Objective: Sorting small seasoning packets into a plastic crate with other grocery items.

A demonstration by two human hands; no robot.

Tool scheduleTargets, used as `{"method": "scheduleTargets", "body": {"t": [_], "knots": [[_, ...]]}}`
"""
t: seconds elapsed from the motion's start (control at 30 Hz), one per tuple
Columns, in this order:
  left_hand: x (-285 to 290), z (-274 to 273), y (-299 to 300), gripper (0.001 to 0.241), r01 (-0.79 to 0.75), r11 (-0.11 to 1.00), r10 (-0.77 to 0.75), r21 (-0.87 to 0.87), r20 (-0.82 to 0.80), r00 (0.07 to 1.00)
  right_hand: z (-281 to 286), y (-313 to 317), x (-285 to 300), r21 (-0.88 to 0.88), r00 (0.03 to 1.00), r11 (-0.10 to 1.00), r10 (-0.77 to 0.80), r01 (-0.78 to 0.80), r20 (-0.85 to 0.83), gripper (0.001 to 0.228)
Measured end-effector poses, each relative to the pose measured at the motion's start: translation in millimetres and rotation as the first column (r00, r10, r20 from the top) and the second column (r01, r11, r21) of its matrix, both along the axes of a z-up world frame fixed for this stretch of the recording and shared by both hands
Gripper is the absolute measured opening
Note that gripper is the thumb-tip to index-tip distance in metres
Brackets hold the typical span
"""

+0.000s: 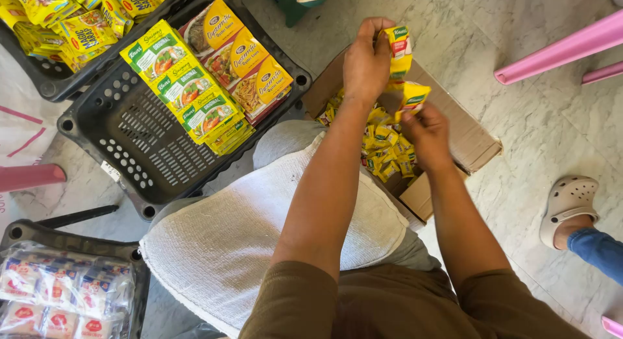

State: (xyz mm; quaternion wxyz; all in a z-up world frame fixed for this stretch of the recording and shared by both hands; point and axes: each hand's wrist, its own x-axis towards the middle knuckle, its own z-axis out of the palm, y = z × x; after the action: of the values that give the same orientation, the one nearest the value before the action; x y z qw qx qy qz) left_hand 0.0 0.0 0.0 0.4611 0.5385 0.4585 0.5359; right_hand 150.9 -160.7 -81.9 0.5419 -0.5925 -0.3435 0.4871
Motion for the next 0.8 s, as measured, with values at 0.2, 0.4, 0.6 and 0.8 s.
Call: {"method": "scheduleTargets", "body": {"t": [0.2,0.4,0.6,0.8], "knots": [[-4,12,-10,0.017,0.046,0.973,-0.14,-0.226,-0.422,0.896,141,11,-14,0.446,0.995,0.894,0.072,-0.033,-0.071,0.029],[16,-40,-4,0.038,0.42,0.907,-0.417,-0.004,-0.135,0.899,178,12,-1,0.576,0.996,0.817,0.074,-0.032,-0.05,0.011],[-1,15,-14,0.05,0.755,0.656,-0.732,0.002,0.25,0.634,172,10,-3,0.508,0.992,0.857,0.122,-0.083,-0.043,0.012],[12,9,-17,0.032,0.69,0.723,-0.68,0.027,0.201,0.705,175,5,-15,0.372,0.971,0.907,0.235,-0.198,-0.055,0.034]]}}
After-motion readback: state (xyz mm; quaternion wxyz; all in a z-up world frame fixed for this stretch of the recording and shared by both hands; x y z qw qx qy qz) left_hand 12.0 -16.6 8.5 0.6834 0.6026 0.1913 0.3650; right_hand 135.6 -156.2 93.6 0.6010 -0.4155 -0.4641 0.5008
